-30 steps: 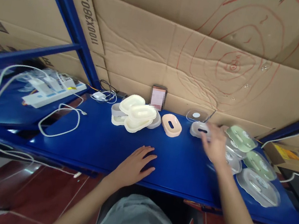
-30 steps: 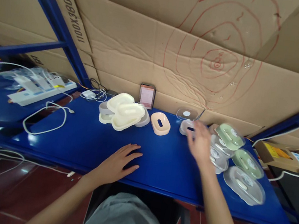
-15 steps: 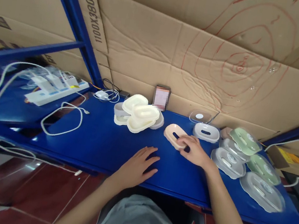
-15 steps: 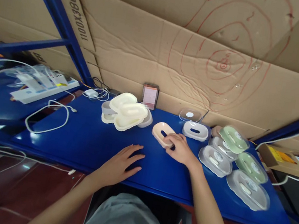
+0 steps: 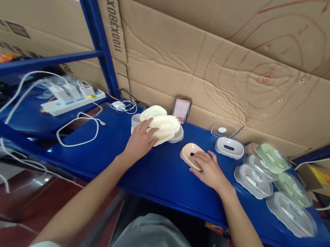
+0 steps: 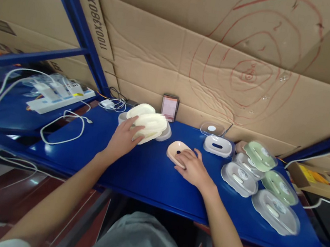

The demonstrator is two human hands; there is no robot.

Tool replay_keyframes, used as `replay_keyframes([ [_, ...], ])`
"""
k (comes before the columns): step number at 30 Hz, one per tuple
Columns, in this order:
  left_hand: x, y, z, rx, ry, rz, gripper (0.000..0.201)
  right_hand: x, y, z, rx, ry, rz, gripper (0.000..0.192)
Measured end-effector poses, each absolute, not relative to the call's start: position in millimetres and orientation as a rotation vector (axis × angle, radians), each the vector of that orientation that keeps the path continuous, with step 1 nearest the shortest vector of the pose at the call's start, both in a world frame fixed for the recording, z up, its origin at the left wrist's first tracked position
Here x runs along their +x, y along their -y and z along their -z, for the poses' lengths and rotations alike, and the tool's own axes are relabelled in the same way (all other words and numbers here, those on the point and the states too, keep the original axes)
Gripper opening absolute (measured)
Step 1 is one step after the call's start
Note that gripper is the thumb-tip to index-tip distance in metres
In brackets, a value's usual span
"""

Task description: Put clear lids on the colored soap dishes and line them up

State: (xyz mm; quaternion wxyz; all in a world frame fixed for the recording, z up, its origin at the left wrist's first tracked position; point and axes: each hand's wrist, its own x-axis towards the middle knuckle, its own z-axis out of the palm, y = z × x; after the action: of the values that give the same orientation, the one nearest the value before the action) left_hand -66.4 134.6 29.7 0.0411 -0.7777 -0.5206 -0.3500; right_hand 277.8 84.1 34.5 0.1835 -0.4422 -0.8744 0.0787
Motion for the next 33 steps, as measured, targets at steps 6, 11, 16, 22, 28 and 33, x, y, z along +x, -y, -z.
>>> replay_keyframes([
  [6,-66.1,-99.5,-32.3,-2.498,1.459,1.164,0.020,296.6,-19.1,-9.8,-1.376,2.298,-0.018,0.041],
  [11,-54.2,-26.0,-15.6,-2.879,1.265,1.186,0.013,311.0,21.2,10.5,-1.522,2.028,0.033,0.038],
  [16,-43.2,0.3,3.6,-3.017,1.307,0.972,0.019,299.5,19.9,-0.5,-1.470,1.822,-0.140,0.032],
  [22,-36.8,1.9,7.7,-2.885,1.378,0.996,0.057,261.4,30.2,-11.8,-1.265,2.179,-0.287,0.036],
  [28,-38.9,1.4,11.5,-2.937,1.328,1.021,0.057,236.0,35.1,-6.9,-1.212,2.279,-0.205,0.041],
  [33,-39.4,-0.4,12.4,-2.892,1.304,1.144,0.039,214.3,41.5,0.4,-1.228,2.323,-0.109,0.048],
])
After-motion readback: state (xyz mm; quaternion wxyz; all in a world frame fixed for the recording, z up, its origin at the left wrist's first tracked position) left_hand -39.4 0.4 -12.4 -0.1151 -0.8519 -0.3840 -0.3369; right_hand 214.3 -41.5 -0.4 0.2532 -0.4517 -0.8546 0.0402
